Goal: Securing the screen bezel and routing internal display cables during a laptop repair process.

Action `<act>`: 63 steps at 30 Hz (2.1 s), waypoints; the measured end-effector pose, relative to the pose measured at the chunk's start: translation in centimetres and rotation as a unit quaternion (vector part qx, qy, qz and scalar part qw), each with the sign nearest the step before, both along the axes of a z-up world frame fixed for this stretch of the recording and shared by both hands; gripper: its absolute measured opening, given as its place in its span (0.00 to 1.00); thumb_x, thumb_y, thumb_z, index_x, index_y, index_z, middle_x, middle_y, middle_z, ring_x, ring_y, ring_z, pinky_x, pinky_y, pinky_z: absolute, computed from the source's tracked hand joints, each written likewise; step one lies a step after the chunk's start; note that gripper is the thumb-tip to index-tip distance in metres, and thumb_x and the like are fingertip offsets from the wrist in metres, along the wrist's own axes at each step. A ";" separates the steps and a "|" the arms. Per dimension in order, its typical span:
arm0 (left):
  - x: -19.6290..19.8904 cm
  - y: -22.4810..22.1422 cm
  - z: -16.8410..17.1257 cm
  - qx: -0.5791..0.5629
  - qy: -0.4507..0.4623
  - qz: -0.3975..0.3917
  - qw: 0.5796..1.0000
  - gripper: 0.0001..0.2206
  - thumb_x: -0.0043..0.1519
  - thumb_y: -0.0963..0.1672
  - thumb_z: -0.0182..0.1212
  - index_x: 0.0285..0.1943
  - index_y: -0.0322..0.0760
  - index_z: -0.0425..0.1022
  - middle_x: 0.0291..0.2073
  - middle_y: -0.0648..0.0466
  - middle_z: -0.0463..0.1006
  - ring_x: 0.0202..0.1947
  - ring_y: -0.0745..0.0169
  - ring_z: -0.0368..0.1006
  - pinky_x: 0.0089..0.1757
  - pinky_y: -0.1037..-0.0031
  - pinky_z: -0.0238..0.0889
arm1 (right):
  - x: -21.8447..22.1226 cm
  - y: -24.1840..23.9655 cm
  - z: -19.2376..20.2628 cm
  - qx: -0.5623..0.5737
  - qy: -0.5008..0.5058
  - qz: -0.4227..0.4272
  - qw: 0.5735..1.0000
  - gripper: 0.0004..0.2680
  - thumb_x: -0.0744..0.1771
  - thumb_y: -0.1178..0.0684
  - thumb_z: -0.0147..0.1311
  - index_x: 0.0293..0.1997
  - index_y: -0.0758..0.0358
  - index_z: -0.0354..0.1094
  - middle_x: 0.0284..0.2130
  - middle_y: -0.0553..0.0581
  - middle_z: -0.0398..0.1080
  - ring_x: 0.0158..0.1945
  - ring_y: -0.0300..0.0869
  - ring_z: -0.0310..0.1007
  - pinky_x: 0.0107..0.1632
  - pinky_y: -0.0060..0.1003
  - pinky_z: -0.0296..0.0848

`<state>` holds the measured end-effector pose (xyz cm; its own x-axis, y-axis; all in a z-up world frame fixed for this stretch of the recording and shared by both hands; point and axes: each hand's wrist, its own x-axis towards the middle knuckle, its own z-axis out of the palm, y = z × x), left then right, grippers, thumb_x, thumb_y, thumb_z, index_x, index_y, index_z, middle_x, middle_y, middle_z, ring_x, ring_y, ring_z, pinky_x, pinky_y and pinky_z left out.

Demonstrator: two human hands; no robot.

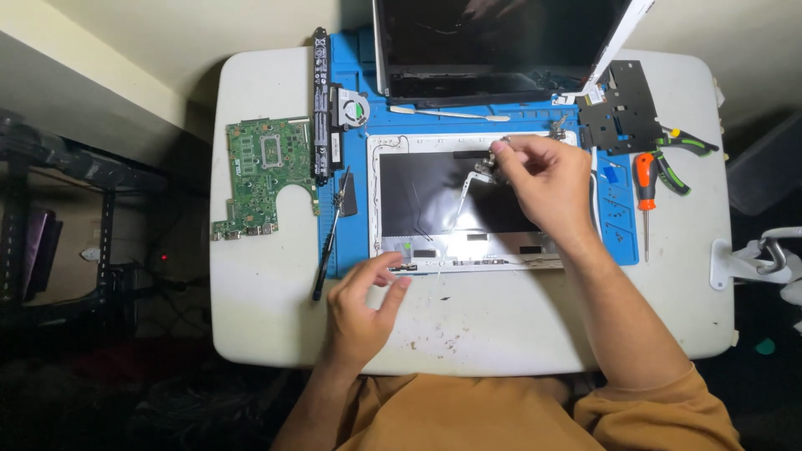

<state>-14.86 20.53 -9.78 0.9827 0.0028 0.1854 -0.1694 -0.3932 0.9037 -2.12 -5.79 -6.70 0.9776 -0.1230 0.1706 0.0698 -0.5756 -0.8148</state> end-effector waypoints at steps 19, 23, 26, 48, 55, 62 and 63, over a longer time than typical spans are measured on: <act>0.8 -1.6 -0.7 0.244 -0.236 0.090 0.936 0.03 0.57 0.40 0.70 0.36 0.43 0.82 0.20 0.60 0.72 0.19 0.64 0.73 0.23 0.80 0.69 | -2.4 4.0 2.7 0.112 0.002 0.081 0.990 0.04 0.67 0.61 0.62 0.43 0.69 0.78 0.26 0.60 0.78 0.34 0.42 0.79 0.42 0.38 0.80; 1.4 0.8 -0.3 0.219 -0.189 0.168 0.942 0.05 0.55 0.40 0.70 0.35 0.48 0.84 0.20 0.60 0.75 0.21 0.62 0.76 0.26 0.76 0.69 | -2.2 3.8 2.5 0.122 -0.001 0.104 0.987 0.07 0.68 0.61 0.61 0.50 0.68 0.76 0.34 0.62 0.79 0.38 0.44 0.80 0.45 0.40 0.79; 3.1 3.4 -0.9 0.208 -0.138 0.236 0.939 0.03 0.56 0.40 0.70 0.35 0.44 0.84 0.20 0.55 0.78 0.23 0.52 0.77 0.27 0.67 0.69 | -2.3 3.4 1.1 0.121 -0.001 0.090 0.989 0.04 0.70 0.60 0.57 0.47 0.67 0.76 0.26 0.60 0.75 0.29 0.43 0.77 0.38 0.38 0.79; 6.9 6.6 -5.8 0.195 -0.061 0.273 0.940 0.03 0.59 0.40 0.69 0.39 0.38 0.85 0.23 0.52 0.82 0.23 0.51 0.79 0.28 0.67 0.71 | -2.4 -1.3 -0.3 0.021 0.008 0.038 0.999 0.04 0.70 0.58 0.63 0.36 0.61 0.77 0.13 0.52 0.61 0.19 0.35 0.57 0.28 0.31 0.61; 5.9 5.2 -2.9 0.283 -0.191 0.252 0.906 0.02 0.66 0.38 0.68 0.45 0.31 0.82 0.32 0.47 0.77 0.28 0.53 0.75 0.33 0.63 0.70 | 0.7 -8.9 0.4 0.019 -0.071 -0.073 0.995 0.02 0.76 0.60 0.54 0.48 0.63 0.67 0.32 0.49 0.64 0.33 0.32 0.62 0.39 0.27 0.66; 3.8 -4.7 -0.3 0.214 -0.213 -0.101 0.948 0.13 0.63 0.44 0.66 0.55 0.36 0.79 0.47 0.45 0.78 0.50 0.44 0.75 0.50 0.61 0.70 | 3.6 -11.3 -1.3 -0.119 -0.030 -0.033 0.992 0.06 0.70 0.59 0.60 0.52 0.66 0.75 0.40 0.64 0.78 0.44 0.56 0.78 0.46 0.48 0.76; 3.5 -5.9 -0.2 0.235 -0.176 -0.188 0.937 0.16 0.66 0.45 0.62 0.61 0.33 0.75 0.53 0.41 0.77 0.57 0.41 0.73 0.53 0.58 0.68 | 3.9 -11.2 -1.4 -0.132 0.015 -0.012 0.991 0.06 0.70 0.56 0.60 0.52 0.61 0.77 0.40 0.59 0.79 0.45 0.55 0.78 0.47 0.49 0.76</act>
<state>-11.40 14.68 -10.03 0.7756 -0.4944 0.3926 -0.6310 -0.5872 0.5070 1.77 -16.97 -8.14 0.9799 -0.1019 0.1716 0.0316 -0.7696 -0.6377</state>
